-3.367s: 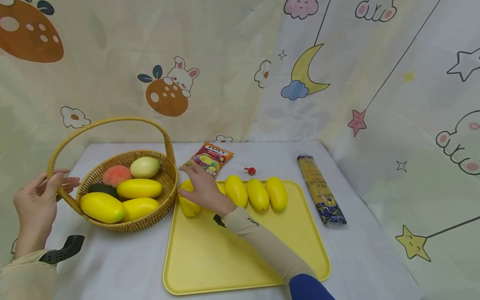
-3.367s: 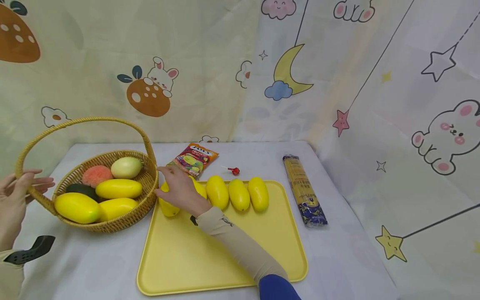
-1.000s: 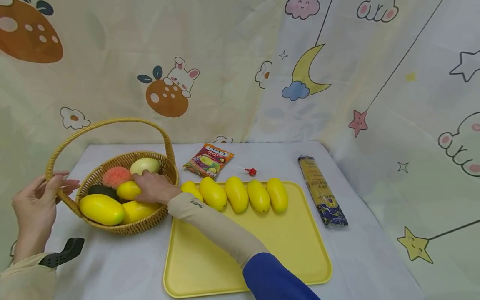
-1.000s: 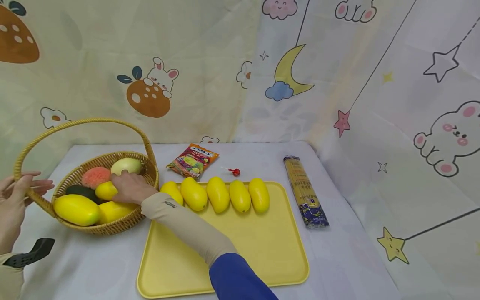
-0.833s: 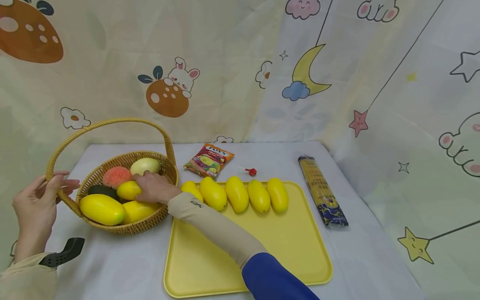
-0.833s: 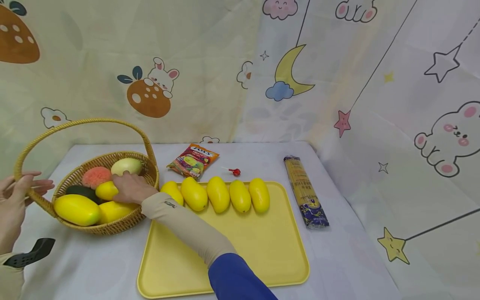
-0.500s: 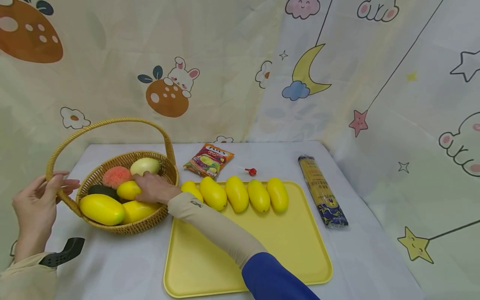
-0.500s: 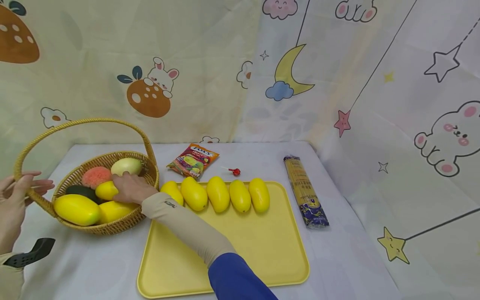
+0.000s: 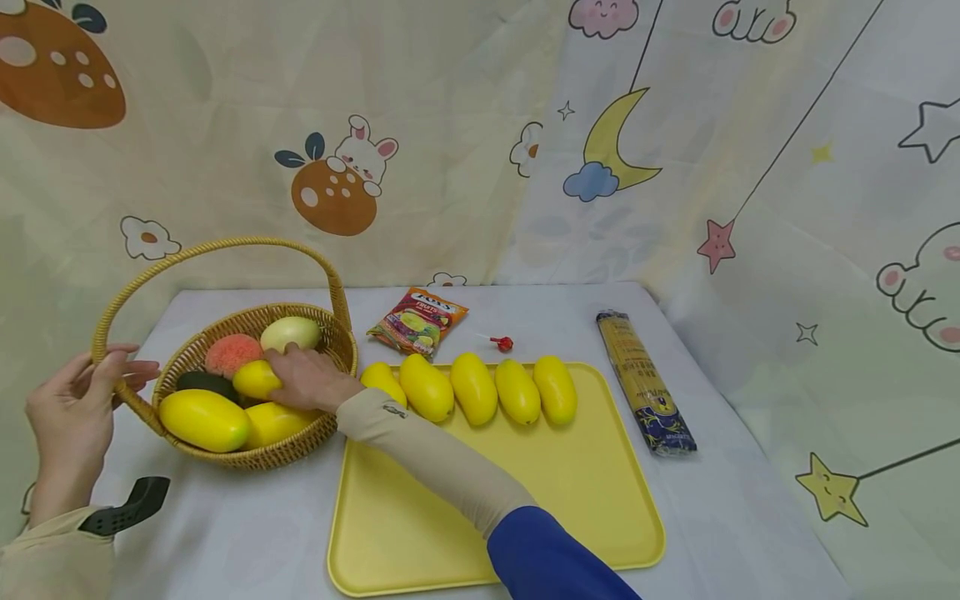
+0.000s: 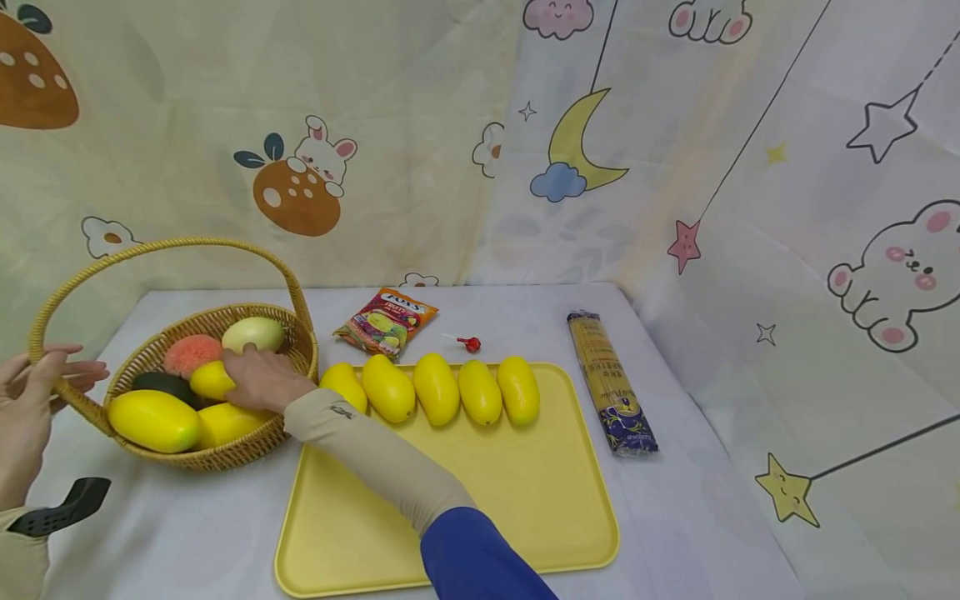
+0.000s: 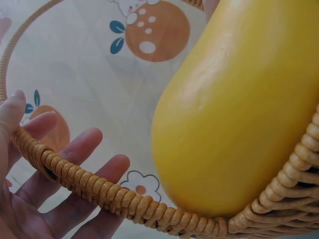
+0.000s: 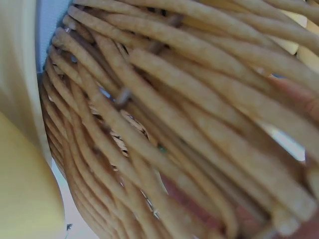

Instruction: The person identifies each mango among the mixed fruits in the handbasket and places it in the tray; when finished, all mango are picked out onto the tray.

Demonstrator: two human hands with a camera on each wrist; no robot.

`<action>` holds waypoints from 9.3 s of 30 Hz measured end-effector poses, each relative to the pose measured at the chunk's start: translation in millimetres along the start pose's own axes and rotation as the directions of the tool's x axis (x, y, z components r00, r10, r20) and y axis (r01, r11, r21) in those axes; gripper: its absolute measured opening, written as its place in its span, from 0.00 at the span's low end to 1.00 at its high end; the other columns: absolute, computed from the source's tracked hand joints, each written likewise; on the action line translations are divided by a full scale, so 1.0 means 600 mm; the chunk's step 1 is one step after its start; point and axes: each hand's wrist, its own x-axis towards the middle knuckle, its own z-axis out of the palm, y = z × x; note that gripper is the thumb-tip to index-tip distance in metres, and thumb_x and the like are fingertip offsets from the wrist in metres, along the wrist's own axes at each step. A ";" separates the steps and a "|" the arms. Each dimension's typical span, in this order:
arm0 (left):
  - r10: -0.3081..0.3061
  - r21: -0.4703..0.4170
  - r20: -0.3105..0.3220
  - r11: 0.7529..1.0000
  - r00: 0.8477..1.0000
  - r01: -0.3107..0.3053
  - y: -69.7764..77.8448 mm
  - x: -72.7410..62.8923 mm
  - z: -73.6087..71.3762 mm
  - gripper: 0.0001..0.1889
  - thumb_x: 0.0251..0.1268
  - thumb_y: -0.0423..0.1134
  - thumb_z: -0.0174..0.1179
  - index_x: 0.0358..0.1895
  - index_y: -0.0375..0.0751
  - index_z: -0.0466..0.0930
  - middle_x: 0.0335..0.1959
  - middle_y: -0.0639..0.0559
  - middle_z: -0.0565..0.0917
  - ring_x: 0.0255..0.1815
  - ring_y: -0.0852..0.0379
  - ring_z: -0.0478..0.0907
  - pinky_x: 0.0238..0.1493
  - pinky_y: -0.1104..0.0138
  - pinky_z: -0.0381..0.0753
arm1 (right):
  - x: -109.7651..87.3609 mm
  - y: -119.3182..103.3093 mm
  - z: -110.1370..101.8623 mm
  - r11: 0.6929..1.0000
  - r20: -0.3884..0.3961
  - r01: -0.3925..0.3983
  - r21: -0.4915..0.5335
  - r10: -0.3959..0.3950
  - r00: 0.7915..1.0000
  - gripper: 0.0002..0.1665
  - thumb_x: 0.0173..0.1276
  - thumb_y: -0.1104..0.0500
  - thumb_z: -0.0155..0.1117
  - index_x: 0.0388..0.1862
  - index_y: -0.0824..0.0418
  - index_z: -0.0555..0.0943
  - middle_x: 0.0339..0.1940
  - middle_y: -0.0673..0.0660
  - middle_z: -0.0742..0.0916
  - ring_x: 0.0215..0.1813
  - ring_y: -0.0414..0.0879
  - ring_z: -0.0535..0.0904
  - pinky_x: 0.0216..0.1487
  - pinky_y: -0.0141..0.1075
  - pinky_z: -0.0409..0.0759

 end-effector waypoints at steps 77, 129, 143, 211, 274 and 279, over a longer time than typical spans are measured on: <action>0.022 0.013 -0.001 1.000 1.000 -0.022 -0.003 0.001 0.001 0.18 0.71 0.46 0.52 0.58 0.46 0.79 0.30 0.71 0.81 0.33 0.68 0.75 0.37 0.89 0.72 | -0.239 0.120 -0.045 0.973 -0.329 0.018 0.229 0.060 0.943 0.35 0.69 0.43 0.59 0.71 0.52 0.64 0.63 0.53 0.76 0.54 0.44 0.75 0.51 0.35 0.77; -0.015 0.018 -0.001 1.000 1.000 0.015 -0.009 0.000 -0.003 0.19 0.70 0.48 0.52 0.59 0.48 0.78 0.30 0.72 0.81 0.35 0.69 0.75 0.46 0.86 0.73 | -0.331 0.109 0.054 0.967 -0.175 0.236 -0.099 -0.250 0.952 0.29 0.57 0.52 0.72 0.59 0.47 0.76 0.56 0.52 0.79 0.55 0.42 0.76 0.54 0.32 0.75; -0.026 0.029 -0.009 0.999 1.000 0.027 -0.003 0.001 -0.001 0.19 0.70 0.49 0.51 0.60 0.50 0.78 0.30 0.73 0.80 0.35 0.70 0.74 0.51 0.84 0.72 | -0.332 0.111 0.057 0.950 -0.160 0.285 -0.124 -0.303 0.940 0.30 0.56 0.54 0.73 0.59 0.44 0.76 0.60 0.52 0.77 0.60 0.43 0.73 0.58 0.35 0.73; -0.020 0.019 0.010 1.000 1.000 0.020 0.002 -0.002 0.000 0.19 0.71 0.49 0.51 0.60 0.50 0.78 0.29 0.76 0.80 0.35 0.74 0.76 0.51 0.84 0.72 | -0.070 -0.014 -0.028 0.932 0.124 0.304 -0.196 -0.284 0.951 0.40 0.64 0.39 0.63 0.73 0.44 0.63 0.58 0.43 0.76 0.50 0.33 0.71 0.43 0.22 0.72; -0.008 0.027 0.006 1.000 1.000 0.008 -0.002 -0.003 -0.002 0.18 0.71 0.49 0.51 0.59 0.49 0.78 0.29 0.74 0.80 0.35 0.70 0.75 0.43 0.87 0.72 | -0.022 -0.021 -0.017 0.949 0.212 0.198 -0.244 -0.147 0.966 0.39 0.61 0.40 0.66 0.70 0.39 0.62 0.55 0.42 0.75 0.52 0.35 0.71 0.45 0.28 0.74; -0.004 0.038 -0.003 0.999 1.000 0.004 -0.003 -0.002 -0.002 0.19 0.71 0.49 0.51 0.59 0.48 0.78 0.28 0.73 0.80 0.35 0.70 0.75 0.39 0.88 0.72 | -0.030 -0.008 -0.032 0.947 0.179 0.204 -0.249 -0.162 0.971 0.43 0.60 0.40 0.68 0.71 0.38 0.60 0.54 0.43 0.74 0.51 0.36 0.71 0.45 0.29 0.74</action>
